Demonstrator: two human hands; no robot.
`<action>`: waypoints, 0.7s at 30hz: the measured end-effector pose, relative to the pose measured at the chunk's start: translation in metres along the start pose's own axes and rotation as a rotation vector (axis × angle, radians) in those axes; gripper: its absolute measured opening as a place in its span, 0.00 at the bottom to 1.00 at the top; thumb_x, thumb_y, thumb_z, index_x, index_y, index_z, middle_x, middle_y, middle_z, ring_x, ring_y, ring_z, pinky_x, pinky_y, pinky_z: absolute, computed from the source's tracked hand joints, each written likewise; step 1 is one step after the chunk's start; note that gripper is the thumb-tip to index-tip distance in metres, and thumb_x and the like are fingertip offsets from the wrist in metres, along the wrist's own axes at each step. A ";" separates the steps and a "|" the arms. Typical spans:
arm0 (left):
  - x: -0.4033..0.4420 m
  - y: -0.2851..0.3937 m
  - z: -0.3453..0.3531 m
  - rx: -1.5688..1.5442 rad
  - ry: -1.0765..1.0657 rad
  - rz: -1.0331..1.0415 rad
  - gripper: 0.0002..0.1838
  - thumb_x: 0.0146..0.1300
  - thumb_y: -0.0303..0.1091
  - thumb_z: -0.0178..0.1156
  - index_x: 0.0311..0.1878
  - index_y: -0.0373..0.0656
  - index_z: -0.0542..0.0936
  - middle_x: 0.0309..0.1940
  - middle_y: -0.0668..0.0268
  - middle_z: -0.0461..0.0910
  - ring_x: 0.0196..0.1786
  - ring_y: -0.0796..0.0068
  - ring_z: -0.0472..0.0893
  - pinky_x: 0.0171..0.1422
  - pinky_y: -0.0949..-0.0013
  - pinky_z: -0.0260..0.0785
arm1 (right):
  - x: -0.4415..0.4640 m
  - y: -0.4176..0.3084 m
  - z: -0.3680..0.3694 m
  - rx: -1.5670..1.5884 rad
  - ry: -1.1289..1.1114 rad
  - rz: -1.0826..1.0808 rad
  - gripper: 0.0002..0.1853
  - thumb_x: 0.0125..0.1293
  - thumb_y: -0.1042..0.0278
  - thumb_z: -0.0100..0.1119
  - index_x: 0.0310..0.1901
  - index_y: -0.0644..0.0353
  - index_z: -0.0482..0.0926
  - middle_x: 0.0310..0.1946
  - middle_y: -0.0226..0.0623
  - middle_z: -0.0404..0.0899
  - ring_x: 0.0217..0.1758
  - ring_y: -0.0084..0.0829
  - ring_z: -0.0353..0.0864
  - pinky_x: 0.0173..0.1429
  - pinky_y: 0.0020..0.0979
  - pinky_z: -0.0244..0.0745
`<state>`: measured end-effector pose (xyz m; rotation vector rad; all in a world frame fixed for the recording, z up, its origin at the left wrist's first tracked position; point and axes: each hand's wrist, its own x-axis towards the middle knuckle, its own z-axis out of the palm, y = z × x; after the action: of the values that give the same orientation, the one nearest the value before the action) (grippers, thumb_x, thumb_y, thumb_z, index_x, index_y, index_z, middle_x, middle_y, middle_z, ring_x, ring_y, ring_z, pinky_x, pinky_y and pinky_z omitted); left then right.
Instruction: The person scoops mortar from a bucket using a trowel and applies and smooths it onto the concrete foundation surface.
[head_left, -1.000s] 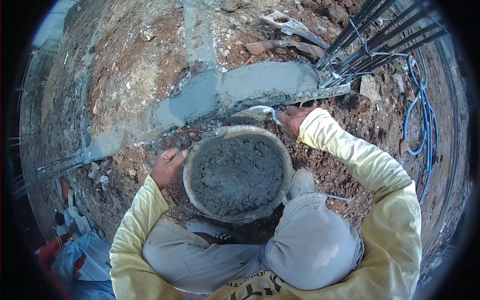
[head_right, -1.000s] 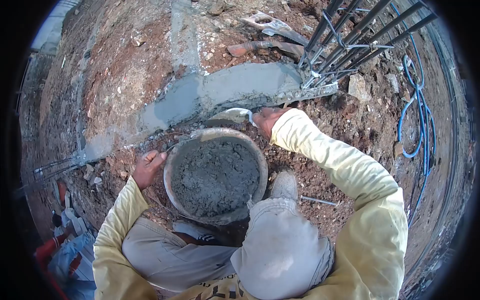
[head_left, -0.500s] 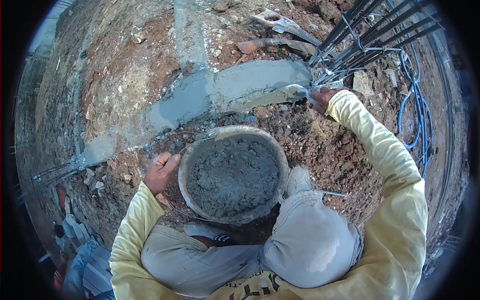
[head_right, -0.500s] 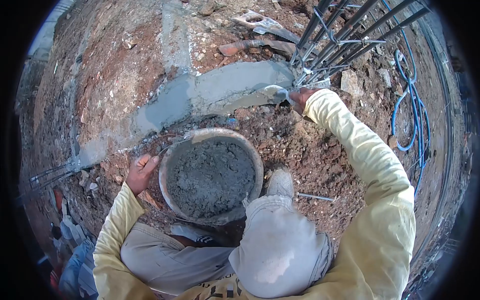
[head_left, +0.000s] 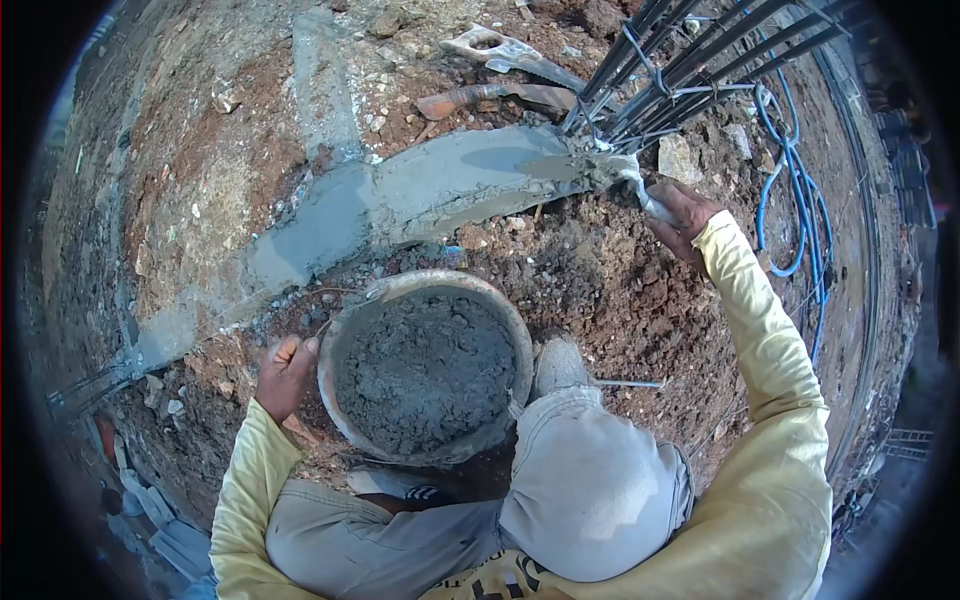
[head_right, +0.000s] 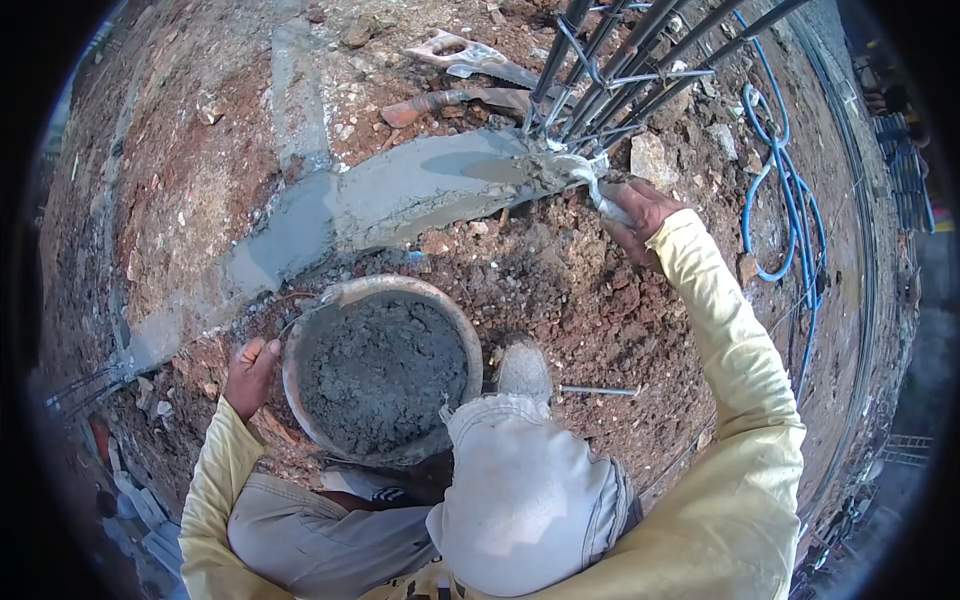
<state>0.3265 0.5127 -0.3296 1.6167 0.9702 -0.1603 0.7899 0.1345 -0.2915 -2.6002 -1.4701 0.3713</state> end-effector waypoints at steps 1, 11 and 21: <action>0.002 -0.006 -0.001 0.021 0.000 0.010 0.21 0.74 0.40 0.57 0.22 0.46 0.67 0.20 0.80 0.64 0.26 0.89 0.59 0.29 0.75 0.53 | -0.004 -0.014 -0.009 0.156 0.077 -0.006 0.19 0.64 0.64 0.64 0.55 0.53 0.73 0.44 0.42 0.79 0.47 0.45 0.83 0.52 0.38 0.78; 0.009 0.005 -0.004 0.171 0.024 0.138 0.23 0.73 0.41 0.57 0.21 0.46 0.66 0.19 0.79 0.62 0.25 0.88 0.59 0.29 0.74 0.53 | 0.051 0.047 0.160 0.164 -0.069 0.035 0.15 0.64 0.68 0.61 0.52 0.55 0.72 0.44 0.42 0.78 0.45 0.44 0.82 0.50 0.33 0.77; 0.004 -0.002 0.000 0.067 0.018 0.051 0.22 0.73 0.40 0.57 0.22 0.45 0.66 0.19 0.80 0.60 0.26 0.87 0.57 0.29 0.72 0.52 | 0.010 -0.154 -0.034 0.207 -0.371 -0.215 0.18 0.67 0.65 0.60 0.57 0.60 0.72 0.43 0.49 0.78 0.47 0.52 0.82 0.51 0.45 0.80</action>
<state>0.3283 0.5145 -0.3336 1.7056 0.9445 -0.1451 0.6769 0.2226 -0.2244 -2.2681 -1.6935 0.9630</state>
